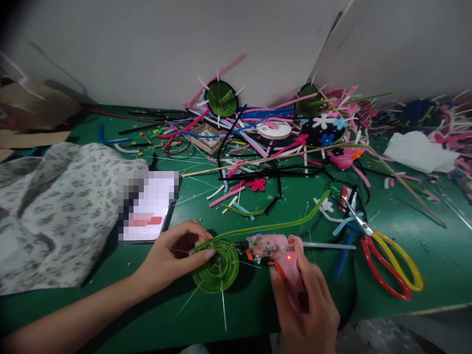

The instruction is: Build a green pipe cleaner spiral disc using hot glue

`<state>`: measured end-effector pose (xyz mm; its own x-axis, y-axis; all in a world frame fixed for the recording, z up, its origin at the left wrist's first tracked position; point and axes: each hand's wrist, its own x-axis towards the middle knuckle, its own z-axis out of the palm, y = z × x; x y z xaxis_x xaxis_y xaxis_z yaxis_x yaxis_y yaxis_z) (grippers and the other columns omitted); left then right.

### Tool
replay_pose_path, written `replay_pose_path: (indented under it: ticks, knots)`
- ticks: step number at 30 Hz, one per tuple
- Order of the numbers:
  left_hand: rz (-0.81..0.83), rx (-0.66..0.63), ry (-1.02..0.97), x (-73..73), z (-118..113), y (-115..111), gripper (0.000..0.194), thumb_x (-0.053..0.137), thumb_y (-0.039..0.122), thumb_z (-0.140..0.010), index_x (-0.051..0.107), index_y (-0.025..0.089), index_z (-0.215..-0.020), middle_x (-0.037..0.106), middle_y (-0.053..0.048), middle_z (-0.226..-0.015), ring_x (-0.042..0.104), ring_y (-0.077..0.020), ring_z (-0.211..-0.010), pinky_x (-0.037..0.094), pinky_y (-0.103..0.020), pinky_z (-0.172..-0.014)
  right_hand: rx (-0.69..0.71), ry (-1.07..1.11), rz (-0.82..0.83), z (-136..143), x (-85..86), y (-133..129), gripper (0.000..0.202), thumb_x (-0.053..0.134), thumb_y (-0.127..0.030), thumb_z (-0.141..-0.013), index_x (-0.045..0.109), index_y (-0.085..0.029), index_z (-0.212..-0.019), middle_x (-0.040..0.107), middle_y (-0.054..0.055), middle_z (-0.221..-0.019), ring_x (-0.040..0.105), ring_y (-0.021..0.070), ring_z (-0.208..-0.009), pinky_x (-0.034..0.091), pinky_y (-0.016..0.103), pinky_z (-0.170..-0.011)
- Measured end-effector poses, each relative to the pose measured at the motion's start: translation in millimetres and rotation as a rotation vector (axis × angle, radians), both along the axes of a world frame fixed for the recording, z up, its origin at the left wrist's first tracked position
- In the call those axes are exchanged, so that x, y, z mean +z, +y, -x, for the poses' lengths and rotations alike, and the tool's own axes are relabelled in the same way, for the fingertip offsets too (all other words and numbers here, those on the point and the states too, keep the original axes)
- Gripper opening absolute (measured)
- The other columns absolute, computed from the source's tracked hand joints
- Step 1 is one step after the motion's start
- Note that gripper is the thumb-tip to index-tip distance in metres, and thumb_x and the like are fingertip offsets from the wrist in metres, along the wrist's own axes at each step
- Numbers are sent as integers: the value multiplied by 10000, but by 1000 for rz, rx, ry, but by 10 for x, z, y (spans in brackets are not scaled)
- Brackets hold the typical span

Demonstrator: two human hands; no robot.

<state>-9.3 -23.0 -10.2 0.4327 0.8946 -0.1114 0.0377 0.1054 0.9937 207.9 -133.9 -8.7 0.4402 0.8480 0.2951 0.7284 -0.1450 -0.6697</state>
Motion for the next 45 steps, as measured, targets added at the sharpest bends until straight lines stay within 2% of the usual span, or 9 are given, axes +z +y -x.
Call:
replay_pose_path:
  ticks: [4,9,16,22,30,35,45]
  knots:
    - [0,-2,3,5,3,-4,150,712,252,-741,614,175,-825,553,6,-733,532,-106,-643,452,-199,-534,6,1,-17,20,7,10,489,618,-379,-855,554,-216,-1312,590,79,-1294,595,231,-1074,462,321,-844]
    - [10,-13,-15,-7,8,-15,142,710,243,-751,624,173,-840,544,5,-745,529,-104,-650,441,-195,-535,11,16,17,26,4,1,499,615,-386,-857,544,-214,-1321,593,79,-1287,594,229,-1076,467,309,-832]
    - [8,-26,-14,-38,5,-9,136,712,233,-756,635,176,-853,541,7,-769,527,-99,-659,429,-186,-531,54,-13,-10,-32,-53,-8,526,632,-376,-840,539,-213,-1331,605,90,-1266,621,228,-1034,499,303,-795]
    - [-1,-29,12,-25,13,-13,140,716,235,-752,643,173,-854,535,11,-757,527,-96,-647,428,-186,-528,40,-19,-33,-10,-45,25,520,639,-362,-833,546,-224,-1326,603,82,-1275,616,221,-1045,498,297,-810]
    - [-19,-8,-3,-19,13,-18,130,718,233,-746,644,174,-835,545,9,-753,539,-97,-644,435,-186,-523,-24,1,18,-11,-46,14,539,636,-404,-826,552,-215,-1323,629,97,-1216,628,224,-946,493,297,-687]
    - [7,17,-3,4,9,-11,143,725,240,-738,633,173,-825,550,10,-737,543,-100,-642,442,-188,-525,-21,20,4,11,25,4,512,623,-406,-835,566,-205,-1303,612,96,-1246,607,244,-1023,493,326,-761]
    - [13,25,-10,-21,5,-8,149,728,243,-744,626,176,-830,543,15,-729,544,-103,-650,448,-191,-537,-21,-3,-13,-9,7,3,507,628,-403,-833,571,-203,-1295,628,96,-1208,620,239,-991,504,327,-748]
